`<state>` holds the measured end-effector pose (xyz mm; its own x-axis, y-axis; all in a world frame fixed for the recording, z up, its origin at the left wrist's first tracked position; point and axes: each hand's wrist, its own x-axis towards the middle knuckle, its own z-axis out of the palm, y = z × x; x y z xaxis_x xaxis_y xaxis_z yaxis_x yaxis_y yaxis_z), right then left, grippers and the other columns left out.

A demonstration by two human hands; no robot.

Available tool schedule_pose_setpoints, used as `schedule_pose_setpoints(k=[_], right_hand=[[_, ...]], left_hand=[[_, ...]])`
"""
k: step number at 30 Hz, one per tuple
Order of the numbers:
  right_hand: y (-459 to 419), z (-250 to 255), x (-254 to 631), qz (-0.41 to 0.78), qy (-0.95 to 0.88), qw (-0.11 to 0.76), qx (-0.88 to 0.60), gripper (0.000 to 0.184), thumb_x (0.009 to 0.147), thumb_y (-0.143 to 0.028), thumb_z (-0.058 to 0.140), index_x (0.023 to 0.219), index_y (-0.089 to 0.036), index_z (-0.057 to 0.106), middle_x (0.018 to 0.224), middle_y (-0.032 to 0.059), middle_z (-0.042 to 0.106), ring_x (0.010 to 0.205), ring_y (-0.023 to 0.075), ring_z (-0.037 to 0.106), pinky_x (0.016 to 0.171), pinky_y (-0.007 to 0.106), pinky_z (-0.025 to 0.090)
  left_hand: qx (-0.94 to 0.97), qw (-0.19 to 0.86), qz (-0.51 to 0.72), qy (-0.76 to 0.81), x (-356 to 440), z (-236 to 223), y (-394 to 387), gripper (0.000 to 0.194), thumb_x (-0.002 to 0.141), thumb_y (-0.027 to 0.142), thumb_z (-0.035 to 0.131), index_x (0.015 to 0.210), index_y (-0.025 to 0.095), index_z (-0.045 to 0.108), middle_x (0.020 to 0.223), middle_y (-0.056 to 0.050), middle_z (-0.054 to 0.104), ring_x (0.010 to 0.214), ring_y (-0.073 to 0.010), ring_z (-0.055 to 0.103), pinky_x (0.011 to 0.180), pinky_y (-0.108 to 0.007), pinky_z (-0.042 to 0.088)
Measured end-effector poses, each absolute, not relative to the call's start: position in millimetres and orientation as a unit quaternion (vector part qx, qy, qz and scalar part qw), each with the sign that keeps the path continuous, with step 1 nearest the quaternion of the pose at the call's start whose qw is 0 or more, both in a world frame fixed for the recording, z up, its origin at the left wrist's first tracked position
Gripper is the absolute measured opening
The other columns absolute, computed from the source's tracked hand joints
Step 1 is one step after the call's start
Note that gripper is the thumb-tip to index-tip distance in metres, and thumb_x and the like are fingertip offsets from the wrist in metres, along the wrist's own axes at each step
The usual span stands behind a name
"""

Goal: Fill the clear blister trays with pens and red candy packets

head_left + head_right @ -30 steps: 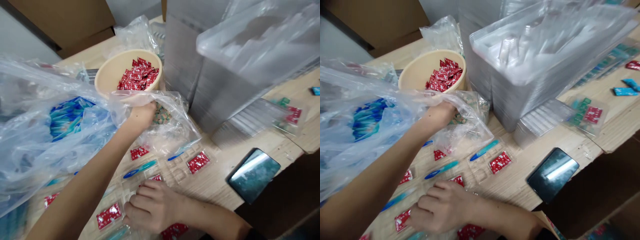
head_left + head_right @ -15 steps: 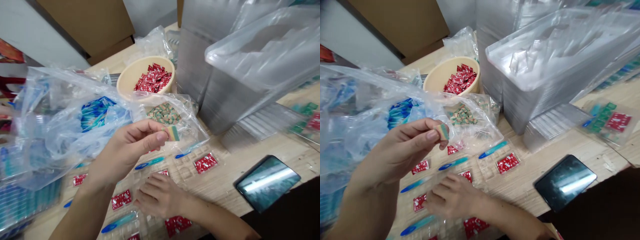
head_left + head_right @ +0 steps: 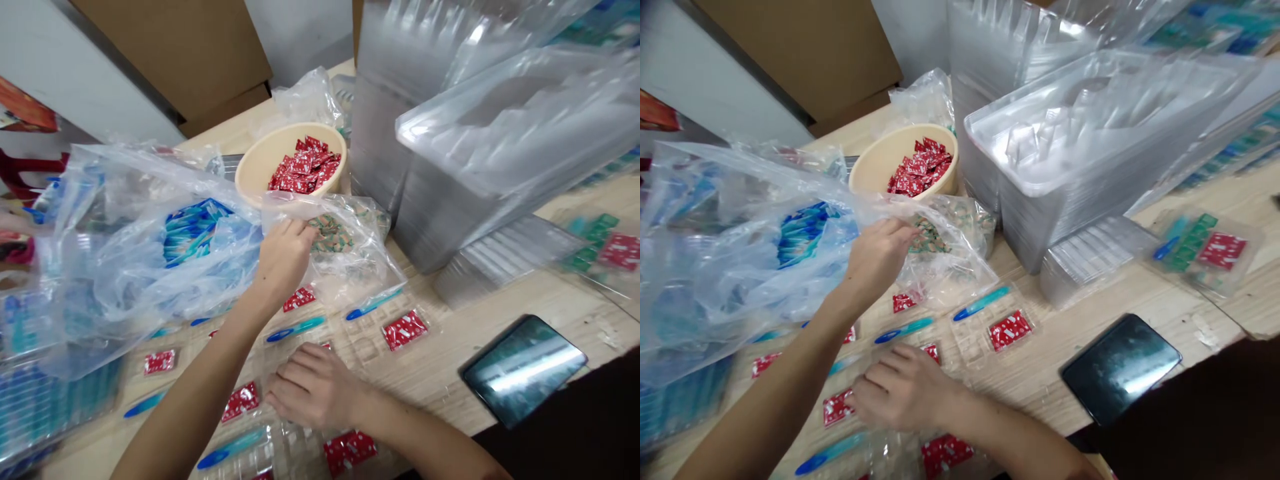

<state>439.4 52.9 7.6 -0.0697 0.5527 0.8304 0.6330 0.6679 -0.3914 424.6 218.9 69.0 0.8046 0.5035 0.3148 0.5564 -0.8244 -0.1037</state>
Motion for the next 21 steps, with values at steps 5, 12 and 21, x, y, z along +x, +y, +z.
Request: schedule_pose_setpoints(k=[5, 12, 21], right_hand=[[54.8, 8.0, 440.2, -0.036, -0.725, 0.548, -0.416, 0.027, 0.092, -0.019, 0.049, 0.070, -0.014, 0.062, 0.059, -0.0012, 0.058, 0.057, 0.0123, 0.051, 0.056, 0.027, 0.042], [54.9, 11.7, 445.9, -0.039, -0.730, 0.544, -0.411, 0.025, 0.093, -0.018, 0.048, 0.074, -0.013, 0.063, 0.063, 0.0001, 0.062, 0.057, 0.0127, 0.054, 0.055, 0.027, 0.045], [56.1, 5.2, 461.8, -0.016, -0.712, 0.544, -0.444, 0.038, 0.089, -0.005, 0.043, 0.124, -0.013, 0.054, 0.098, 0.0114, 0.071, 0.087, 0.0191, 0.067, 0.073, 0.032, 0.056]], left_hand=[[-0.941, 0.095, -0.138, -0.295, 426.0, 72.4, 215.8, 0.026, 0.096, 0.026, 0.044, 0.097, 0.015, 0.067, 0.088, -0.010, 0.068, 0.085, -0.0233, 0.061, 0.074, -0.033, 0.046], [-0.948, -0.003, -0.205, -0.243, 409.8, 79.0, 200.3, 0.026, 0.096, 0.014, 0.039, 0.111, 0.014, 0.060, 0.114, -0.012, 0.064, 0.101, -0.0221, 0.060, 0.087, -0.036, 0.047], [-0.658, -0.435, -0.393, -0.472, 297.8, 64.8, 84.9, 0.024, 0.091, 0.029, 0.053, 0.109, 0.020, 0.065, 0.106, -0.007, 0.067, 0.092, -0.0165, 0.063, 0.090, -0.032, 0.049]])
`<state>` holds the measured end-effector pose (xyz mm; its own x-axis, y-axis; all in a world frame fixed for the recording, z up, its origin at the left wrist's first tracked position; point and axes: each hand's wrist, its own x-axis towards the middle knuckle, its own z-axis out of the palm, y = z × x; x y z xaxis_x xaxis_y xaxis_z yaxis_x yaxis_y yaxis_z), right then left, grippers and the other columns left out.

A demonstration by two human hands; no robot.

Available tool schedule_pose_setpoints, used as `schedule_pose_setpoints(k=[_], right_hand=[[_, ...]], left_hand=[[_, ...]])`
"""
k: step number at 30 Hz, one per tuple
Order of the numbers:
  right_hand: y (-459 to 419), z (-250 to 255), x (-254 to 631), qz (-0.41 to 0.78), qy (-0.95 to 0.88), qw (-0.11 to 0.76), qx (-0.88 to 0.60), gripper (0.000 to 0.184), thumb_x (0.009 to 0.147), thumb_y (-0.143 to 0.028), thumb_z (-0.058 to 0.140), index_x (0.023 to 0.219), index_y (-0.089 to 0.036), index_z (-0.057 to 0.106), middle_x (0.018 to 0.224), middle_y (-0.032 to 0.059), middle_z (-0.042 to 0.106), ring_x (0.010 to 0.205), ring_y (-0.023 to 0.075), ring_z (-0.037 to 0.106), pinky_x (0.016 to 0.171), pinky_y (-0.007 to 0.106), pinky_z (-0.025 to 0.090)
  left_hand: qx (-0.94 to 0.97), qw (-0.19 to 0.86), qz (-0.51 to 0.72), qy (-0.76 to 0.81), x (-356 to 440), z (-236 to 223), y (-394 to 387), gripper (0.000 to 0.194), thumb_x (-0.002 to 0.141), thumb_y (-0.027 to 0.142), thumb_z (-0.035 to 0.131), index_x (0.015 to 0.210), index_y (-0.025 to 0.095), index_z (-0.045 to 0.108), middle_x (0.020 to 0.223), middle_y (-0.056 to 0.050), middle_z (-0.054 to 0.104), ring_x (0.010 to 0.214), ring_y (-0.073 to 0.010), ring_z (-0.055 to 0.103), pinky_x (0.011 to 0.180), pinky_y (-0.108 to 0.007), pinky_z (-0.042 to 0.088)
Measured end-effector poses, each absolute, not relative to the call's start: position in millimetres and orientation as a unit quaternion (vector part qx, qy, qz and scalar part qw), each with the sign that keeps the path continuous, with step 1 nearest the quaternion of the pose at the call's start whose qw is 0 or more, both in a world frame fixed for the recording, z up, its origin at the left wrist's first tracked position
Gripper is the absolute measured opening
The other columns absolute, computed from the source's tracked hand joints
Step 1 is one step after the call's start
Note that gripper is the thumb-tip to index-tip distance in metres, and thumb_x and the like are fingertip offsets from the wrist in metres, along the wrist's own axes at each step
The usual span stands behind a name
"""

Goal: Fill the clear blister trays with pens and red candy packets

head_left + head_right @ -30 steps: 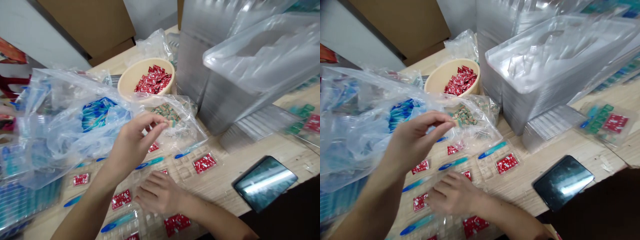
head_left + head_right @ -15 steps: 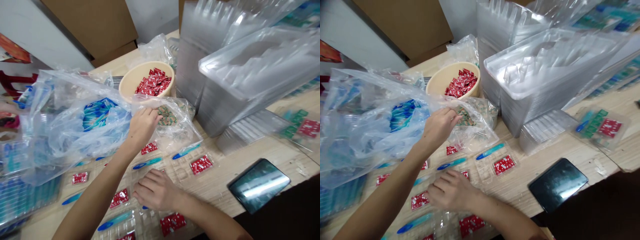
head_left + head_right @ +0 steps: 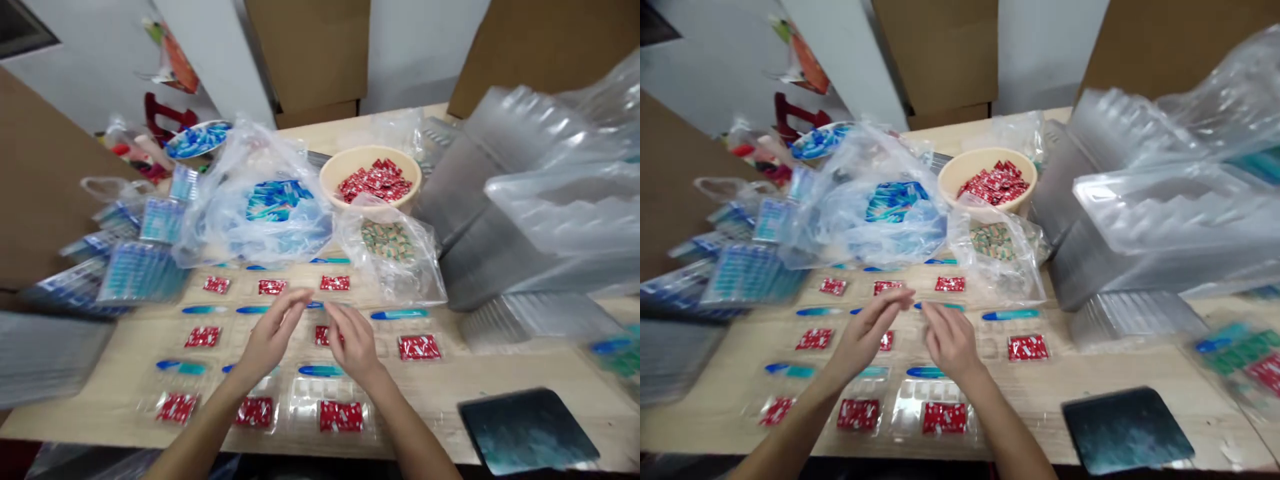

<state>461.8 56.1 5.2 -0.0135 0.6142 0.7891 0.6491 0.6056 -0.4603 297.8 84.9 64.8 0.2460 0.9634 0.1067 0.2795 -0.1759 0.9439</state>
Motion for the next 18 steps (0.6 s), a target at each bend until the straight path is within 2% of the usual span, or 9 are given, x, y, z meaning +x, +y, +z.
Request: schedule_pose_setpoints(k=[2, 5, 7, 9, 11, 13, 15, 17, 18], right_hand=[[56.0, 9.3, 461.8, -0.021, -0.713, 0.545, -0.440, 0.040, 0.089, -0.007, 0.048, 0.128, -0.015, 0.053, 0.101, 0.0114, 0.070, 0.092, 0.0198, 0.066, 0.077, 0.033, 0.057], [45.8, 26.0, 444.8, -0.018, -0.730, 0.532, -0.429, 0.042, 0.090, -0.012, 0.050, 0.132, -0.016, 0.050, 0.109, 0.0133, 0.068, 0.103, 0.0214, 0.064, 0.086, 0.037, 0.055], [31.2, 37.9, 424.1, -0.013, -0.769, 0.505, -0.392, 0.042, 0.094, -0.021, 0.045, 0.135, -0.012, 0.047, 0.119, 0.0165, 0.065, 0.118, 0.0242, 0.057, 0.099, 0.044, 0.049], [15.3, 43.9, 405.5, -0.019, -0.826, 0.455, -0.331, 0.043, 0.098, -0.033, 0.038, 0.135, -0.012, 0.048, 0.127, 0.0152, 0.061, 0.132, 0.0246, 0.046, 0.113, 0.048, 0.034], [4.9, 41.7, 398.0, -0.040, -0.860, 0.416, -0.293, 0.048, 0.099, -0.044, 0.031, 0.134, -0.018, 0.050, 0.132, 0.0105, 0.060, 0.140, 0.0216, 0.034, 0.121, 0.046, 0.016], [2.2, 34.4, 403.3, -0.025, -0.839, 0.414, -0.352, 0.048, 0.099, -0.046, 0.031, 0.138, -0.023, 0.048, 0.138, 0.0083, 0.054, 0.144, 0.0209, 0.026, 0.121, 0.049, 0.006], [3.0, 27.8, 413.3, 0.068, -0.738, 0.458, -0.491, 0.049, 0.098, -0.045, 0.038, 0.142, -0.025, 0.043, 0.148, 0.0097, 0.043, 0.145, 0.0250, 0.023, 0.118, 0.057, 0.008], [3.3, 26.5, 416.3, 0.242, -0.582, 0.523, -0.573, 0.049, 0.096, -0.046, 0.043, 0.141, -0.028, 0.043, 0.152, 0.0091, 0.036, 0.142, 0.0273, 0.030, 0.115, 0.060, 0.018], [3.1, 28.3, 413.2, 0.343, -0.506, 0.555, -0.564, 0.049, 0.095, -0.049, 0.041, 0.140, -0.030, 0.045, 0.151, 0.0078, 0.038, 0.140, 0.0267, 0.035, 0.114, 0.059, 0.022]], left_hand=[[0.462, 0.585, 0.415, 0.521, 274.6, 50.8, 57.0, 0.021, 0.088, 0.034, 0.060, 0.097, 0.018, 0.070, 0.099, -0.007, 0.070, 0.086, -0.0170, 0.065, 0.085, -0.031, 0.050], [0.172, 0.748, 0.429, 0.476, 261.4, 36.6, 24.4, 0.018, 0.085, 0.032, 0.064, 0.095, 0.019, 0.071, 0.100, -0.006, 0.072, 0.086, -0.0160, 0.067, 0.083, -0.029, 0.052], [0.110, 0.804, 0.415, 0.412, 266.4, 36.7, 10.9, 0.021, 0.087, 0.033, 0.062, 0.102, 0.022, 0.071, 0.108, -0.005, 0.071, 0.100, -0.0169, 0.065, 0.094, -0.030, 0.048], [0.126, 0.832, 0.402, 0.361, 274.6, 45.4, 3.8, 0.028, 0.089, 0.041, 0.057, 0.109, 0.025, 0.069, 0.119, -0.005, 0.067, 0.119, -0.0199, 0.057, 0.104, -0.033, 0.042], [0.156, 0.852, 0.382, 0.322, 277.9, 60.9, 0.6, 0.039, 0.090, 0.052, 0.051, 0.116, 0.027, 0.067, 0.129, -0.005, 0.062, 0.132, -0.0238, 0.046, 0.111, -0.038, 0.035], [0.208, 0.863, 0.370, 0.277, 272.4, 78.9, -1.8, 0.051, 0.090, 0.060, 0.043, 0.122, 0.026, 0.064, 0.138, -0.005, 0.055, 0.138, -0.0264, 0.038, 0.116, -0.043, 0.027], [0.330, 0.824, 0.394, 0.237, 262.0, 93.7, -5.0, 0.054, 0.094, 0.060, 0.034, 0.131, 0.029, 0.057, 0.147, -0.003, 0.045, 0.143, -0.0253, 0.030, 0.119, -0.045, 0.021], [0.505, 0.700, 0.446, 0.236, 254.9, 100.0, -9.9, 0.050, 0.096, 0.053, 0.037, 0.142, 0.034, 0.044, 0.155, 0.000, 0.032, 0.146, -0.0240, 0.021, 0.120, -0.045, 0.014], [0.596, 0.616, 0.458, 0.236, 254.6, 99.2, -12.8, 0.052, 0.095, 0.050, 0.042, 0.145, 0.036, 0.037, 0.157, 0.001, 0.026, 0.147, -0.0245, 0.018, 0.121, -0.045, 0.009]])
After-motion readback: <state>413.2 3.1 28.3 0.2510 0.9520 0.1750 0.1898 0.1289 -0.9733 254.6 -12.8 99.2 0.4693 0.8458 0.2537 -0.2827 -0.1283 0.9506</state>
